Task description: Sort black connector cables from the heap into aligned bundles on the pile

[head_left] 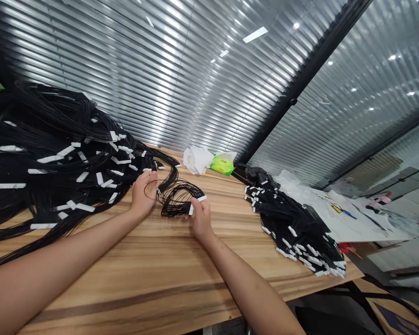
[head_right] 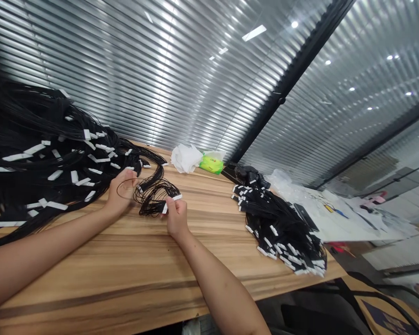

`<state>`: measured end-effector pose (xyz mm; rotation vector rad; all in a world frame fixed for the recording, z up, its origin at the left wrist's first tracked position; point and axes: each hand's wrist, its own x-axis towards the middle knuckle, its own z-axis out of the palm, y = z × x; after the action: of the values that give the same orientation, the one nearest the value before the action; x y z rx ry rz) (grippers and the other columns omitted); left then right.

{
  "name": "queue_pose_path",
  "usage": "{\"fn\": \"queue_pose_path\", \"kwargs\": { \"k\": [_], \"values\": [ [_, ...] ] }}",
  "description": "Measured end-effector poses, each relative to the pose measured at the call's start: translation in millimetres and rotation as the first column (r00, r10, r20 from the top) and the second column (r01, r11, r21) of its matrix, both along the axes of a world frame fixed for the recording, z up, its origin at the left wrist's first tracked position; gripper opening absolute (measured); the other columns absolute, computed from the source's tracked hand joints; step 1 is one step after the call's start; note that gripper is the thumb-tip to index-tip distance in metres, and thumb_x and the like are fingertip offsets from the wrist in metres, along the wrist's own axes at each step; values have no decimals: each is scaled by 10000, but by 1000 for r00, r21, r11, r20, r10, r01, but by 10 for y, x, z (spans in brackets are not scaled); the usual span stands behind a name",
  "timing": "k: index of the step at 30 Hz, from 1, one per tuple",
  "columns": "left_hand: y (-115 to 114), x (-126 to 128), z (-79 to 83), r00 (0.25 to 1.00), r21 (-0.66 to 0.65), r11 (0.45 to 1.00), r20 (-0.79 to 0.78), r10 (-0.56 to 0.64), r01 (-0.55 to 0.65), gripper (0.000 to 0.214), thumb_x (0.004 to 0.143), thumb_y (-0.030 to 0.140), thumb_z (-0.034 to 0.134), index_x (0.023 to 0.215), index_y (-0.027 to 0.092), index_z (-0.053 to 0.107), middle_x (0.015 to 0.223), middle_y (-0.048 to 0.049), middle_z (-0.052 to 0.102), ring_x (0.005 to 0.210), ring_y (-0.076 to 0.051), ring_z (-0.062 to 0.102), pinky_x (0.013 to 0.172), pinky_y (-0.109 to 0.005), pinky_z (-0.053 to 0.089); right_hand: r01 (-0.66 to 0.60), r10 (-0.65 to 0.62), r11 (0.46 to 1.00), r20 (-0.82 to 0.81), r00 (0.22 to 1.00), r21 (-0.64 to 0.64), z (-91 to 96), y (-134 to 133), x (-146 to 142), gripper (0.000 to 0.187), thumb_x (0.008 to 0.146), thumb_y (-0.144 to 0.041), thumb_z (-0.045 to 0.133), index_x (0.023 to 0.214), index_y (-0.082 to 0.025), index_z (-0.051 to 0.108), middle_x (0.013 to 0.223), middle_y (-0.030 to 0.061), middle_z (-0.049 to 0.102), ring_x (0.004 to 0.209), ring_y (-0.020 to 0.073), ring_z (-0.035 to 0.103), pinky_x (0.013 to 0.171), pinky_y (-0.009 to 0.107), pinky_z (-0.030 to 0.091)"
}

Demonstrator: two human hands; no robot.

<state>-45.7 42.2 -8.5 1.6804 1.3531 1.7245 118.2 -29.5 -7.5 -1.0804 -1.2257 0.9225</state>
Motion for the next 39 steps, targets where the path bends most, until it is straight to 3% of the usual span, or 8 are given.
{"fn": "queue_pose_path", "kwargs": {
  "k": [3,8,13,18,22,25,32,39],
  "values": [
    [2,45,6,992,36,992,22,-125,124,462,960,401,312,616,195,540,718,-34,590,718,-169,552,726,-303,435,-25,25,1000,9,1000,5,-25,-5,-37,478,810,-563,484,502,-199,516,437,-6,505,433,120,452,477,267,373],
    [-7,98,40,977,-4,982,104,-189,190,293,901,392,434,767,186,594,819,-43,647,824,-183,603,795,-299,469,28,-29,1000,-117,993,-10,-22,44,-80,437,787,-561,503,543,-199,515,447,-19,498,425,115,441,451,256,353],
    [-127,67,108,956,96,960,-160,-245,262,302,897,376,451,710,192,600,794,-33,619,817,-179,580,794,-316,460,55,-64,997,-220,973,-47,-24,115,-97,380,781,-521,501,572,-204,518,444,-23,497,418,117,430,426,248,329],
    [-287,89,163,866,228,892,-419,-271,390,199,848,361,583,851,207,710,825,-59,684,817,-195,617,779,-340,465,42,-49,998,-205,978,-38,-47,166,-73,375,778,-529,494,582,-209,512,450,-28,501,421,120,438,422,243,330],
    [-312,111,170,836,251,893,-507,-208,374,234,887,366,546,892,202,713,864,-76,708,838,-200,637,797,-340,458,43,-42,998,-30,999,38,-72,207,-23,453,826,-563,428,550,-209,491,446,-14,505,430,122,444,446,246,345],
    [-307,115,156,813,157,928,-546,-204,338,279,905,393,496,930,197,694,894,-78,704,825,-194,630,787,-322,450,32,-40,996,89,995,88,-84,229,26,509,848,-575,406,506,-207,489,446,-6,504,442,123,455,474,249,355],
    [-327,126,143,741,-80,948,-606,-291,307,315,915,451,422,982,212,616,579,41,567,505,-131,495,521,-241,334,21,-48,992,220,974,125,-88,249,142,529,859,-537,462,452,-206,526,429,-10,501,464,128,461,515,250,341],
    [-330,146,168,712,-43,971,-672,-204,237,277,913,433,411,915,223,591,600,18,593,526,-168,523,545,-270,299,19,-56,991,277,959,135,-75,262,165,545,876,-540,438,455,-206,527,442,-6,514,485,133,482,522,246,344]
  ]
}}
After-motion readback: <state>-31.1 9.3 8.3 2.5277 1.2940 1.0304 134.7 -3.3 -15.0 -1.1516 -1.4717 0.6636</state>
